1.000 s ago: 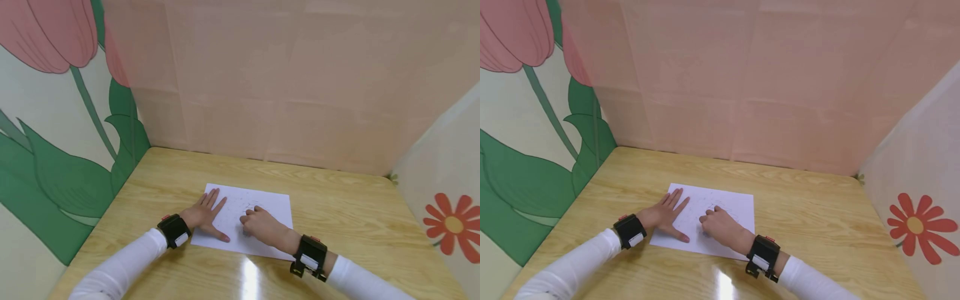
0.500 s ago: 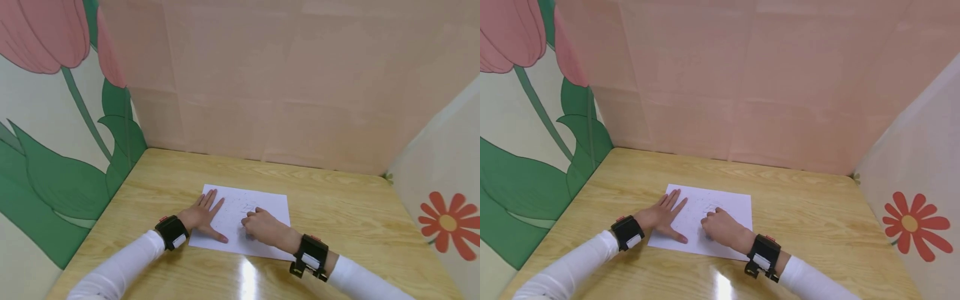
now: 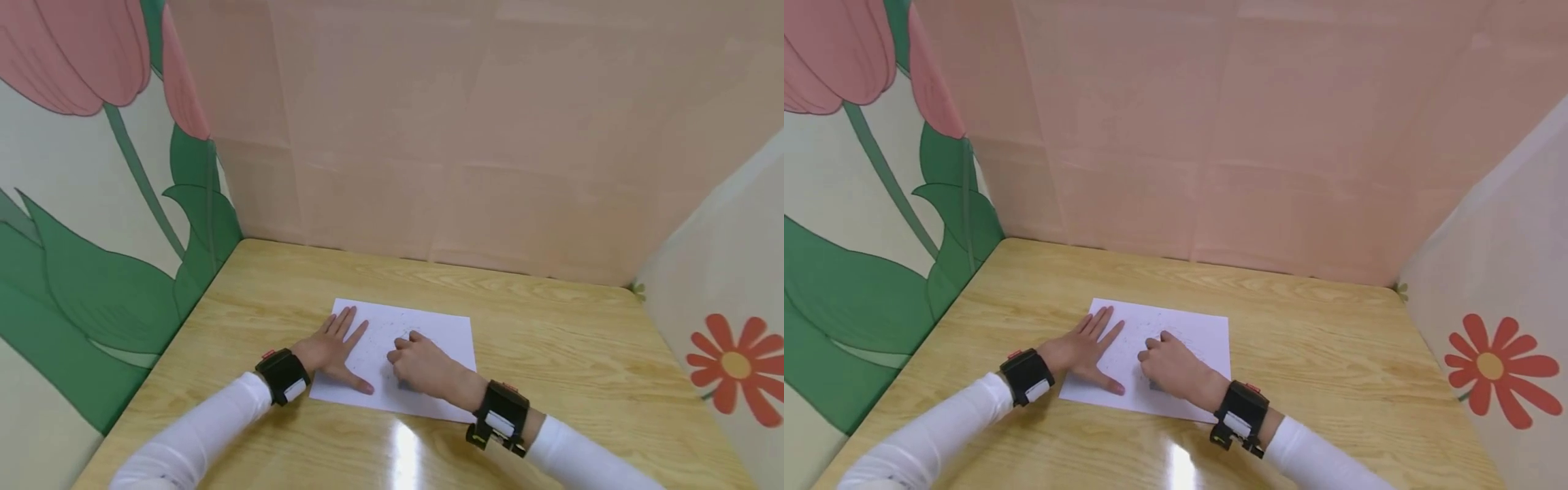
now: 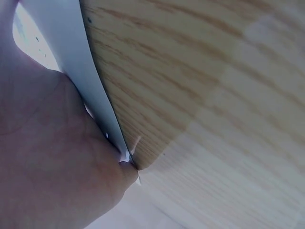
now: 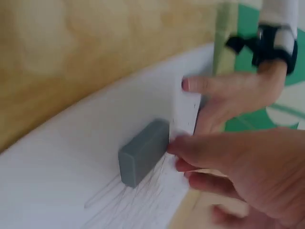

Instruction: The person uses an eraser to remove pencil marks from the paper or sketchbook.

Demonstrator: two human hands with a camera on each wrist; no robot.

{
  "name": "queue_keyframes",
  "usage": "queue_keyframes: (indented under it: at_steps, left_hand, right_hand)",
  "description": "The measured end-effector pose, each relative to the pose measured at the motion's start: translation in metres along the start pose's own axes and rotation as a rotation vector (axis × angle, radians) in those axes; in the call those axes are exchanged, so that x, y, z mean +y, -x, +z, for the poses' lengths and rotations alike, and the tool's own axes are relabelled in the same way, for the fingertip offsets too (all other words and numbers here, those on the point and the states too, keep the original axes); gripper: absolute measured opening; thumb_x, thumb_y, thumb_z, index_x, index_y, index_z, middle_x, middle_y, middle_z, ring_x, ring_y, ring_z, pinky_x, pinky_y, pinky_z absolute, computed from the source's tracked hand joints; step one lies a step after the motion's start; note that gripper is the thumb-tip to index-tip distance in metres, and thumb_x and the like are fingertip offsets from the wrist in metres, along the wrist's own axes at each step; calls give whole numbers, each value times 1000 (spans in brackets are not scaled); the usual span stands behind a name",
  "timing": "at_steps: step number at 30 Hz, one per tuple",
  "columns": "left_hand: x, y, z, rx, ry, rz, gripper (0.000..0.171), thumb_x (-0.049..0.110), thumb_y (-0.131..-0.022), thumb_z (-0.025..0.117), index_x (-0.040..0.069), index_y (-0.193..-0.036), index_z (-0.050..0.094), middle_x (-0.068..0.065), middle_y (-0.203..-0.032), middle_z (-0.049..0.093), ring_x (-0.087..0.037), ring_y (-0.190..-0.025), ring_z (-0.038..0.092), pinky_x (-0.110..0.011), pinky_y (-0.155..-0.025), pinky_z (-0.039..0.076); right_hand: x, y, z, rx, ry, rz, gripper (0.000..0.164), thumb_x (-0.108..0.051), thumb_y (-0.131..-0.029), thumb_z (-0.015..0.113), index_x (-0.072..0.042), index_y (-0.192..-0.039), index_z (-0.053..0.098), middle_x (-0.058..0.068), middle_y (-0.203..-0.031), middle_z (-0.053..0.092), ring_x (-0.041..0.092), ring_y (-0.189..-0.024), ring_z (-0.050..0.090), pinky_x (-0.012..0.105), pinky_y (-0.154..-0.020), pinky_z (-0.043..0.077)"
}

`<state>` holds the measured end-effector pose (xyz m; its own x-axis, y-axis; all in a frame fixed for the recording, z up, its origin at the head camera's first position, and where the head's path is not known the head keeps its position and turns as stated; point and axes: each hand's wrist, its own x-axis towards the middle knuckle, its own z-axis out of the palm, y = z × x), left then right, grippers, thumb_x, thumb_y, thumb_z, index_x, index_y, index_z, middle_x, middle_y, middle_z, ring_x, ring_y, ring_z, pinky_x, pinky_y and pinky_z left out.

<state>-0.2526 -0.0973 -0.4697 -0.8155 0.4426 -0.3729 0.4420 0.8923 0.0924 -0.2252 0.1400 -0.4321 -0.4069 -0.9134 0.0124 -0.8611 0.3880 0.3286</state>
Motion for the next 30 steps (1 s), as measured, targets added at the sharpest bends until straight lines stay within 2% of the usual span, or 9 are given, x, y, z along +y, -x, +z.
queue_keyframes:
  at_steps: [4, 8, 11, 16, 19, 22, 25, 28, 30]
  left_hand:
    - [7, 3, -6, -8, 1, 10, 134, 92, -71, 59, 18, -166, 2, -19, -172, -14, -33, -161, -11, -49, -132, 1]
    - [1, -7, 11, -3, 4, 8, 140, 98, -65, 56, 20, -166, -1, -17, -171, -19, -31, -160, -15, -48, -132, -1]
    - [-2, -11, 19, 6, 6, 8, 141, 99, -63, 56, 21, -166, -1, -16, -171, -20, -31, -160, -16, -48, -131, -2]
    - [-2, -10, 17, 12, -6, 15, 140, 99, -64, 55, 21, -166, -2, -16, -170, -21, -30, -159, -17, -48, -131, -3]
    - [-1, -8, 12, 9, 1, 22, 140, 100, -64, 54, 21, -166, -1, -16, -171, -20, -30, -160, -16, -48, -131, -3]
    - [0, -5, 8, 3, -5, 21, 139, 100, -65, 51, 20, -166, -1, -16, -171, -19, -30, -160, -15, -47, -131, -2]
    - [0, -2, 3, -6, -17, 5, 138, 99, -67, 51, 20, -166, -1, -16, -171, -19, -30, -160, -14, -46, -132, -2]
    - [2, 3, -2, -13, 3, -2, 136, 96, -68, 56, 18, -166, 1, -17, -172, -16, -31, -161, -12, -47, -132, 1]
    - [4, 4, -6, -13, 30, 7, 136, 93, -69, 59, 17, -166, 3, -18, -172, -14, -32, -161, -11, -48, -132, 1]
  right_hand:
    - [4, 12, 2, 2, -165, 39, 9, -31, -84, 82, -23, -79, 80, -11, -81, 68, 11, -80, 64, 25, -65, 47]
    - [6, 31, 12, 40, -341, 73, 17, -30, -78, 87, -21, -91, 82, -8, -86, 69, 9, -84, 64, 25, -69, 50]
    - [6, 36, 19, 55, -389, 105, 21, -28, -79, 88, -17, -95, 82, -7, -89, 69, 8, -85, 63, 25, -72, 51]
    - [4, 24, 23, 139, -219, 136, 11, -24, -88, 80, -14, -91, 76, -5, -86, 67, 10, -80, 63, 26, -68, 53]
    - [4, 11, 26, 165, -103, 156, 10, -20, -91, 76, -12, -96, 71, -3, -88, 67, 11, -77, 64, 25, -63, 55]
    - [5, 1, 31, 144, -23, 132, 15, -19, -93, 75, -12, -104, 69, -2, -93, 66, 10, -80, 66, 23, -65, 58]
    - [4, 1, 36, 111, 6, 102, 19, -24, -95, 73, -16, -112, 68, -2, -102, 65, 12, -89, 67, 25, -75, 60]
    - [2, 11, 37, 64, -3, 82, 21, -22, -99, 68, -19, -119, 65, -1, -111, 64, 15, -99, 65, 29, -86, 59]
    - [-1, 23, 34, 19, -6, 64, 23, -17, -99, 66, -19, -122, 62, -1, -112, 63, 16, -101, 63, 30, -87, 58]
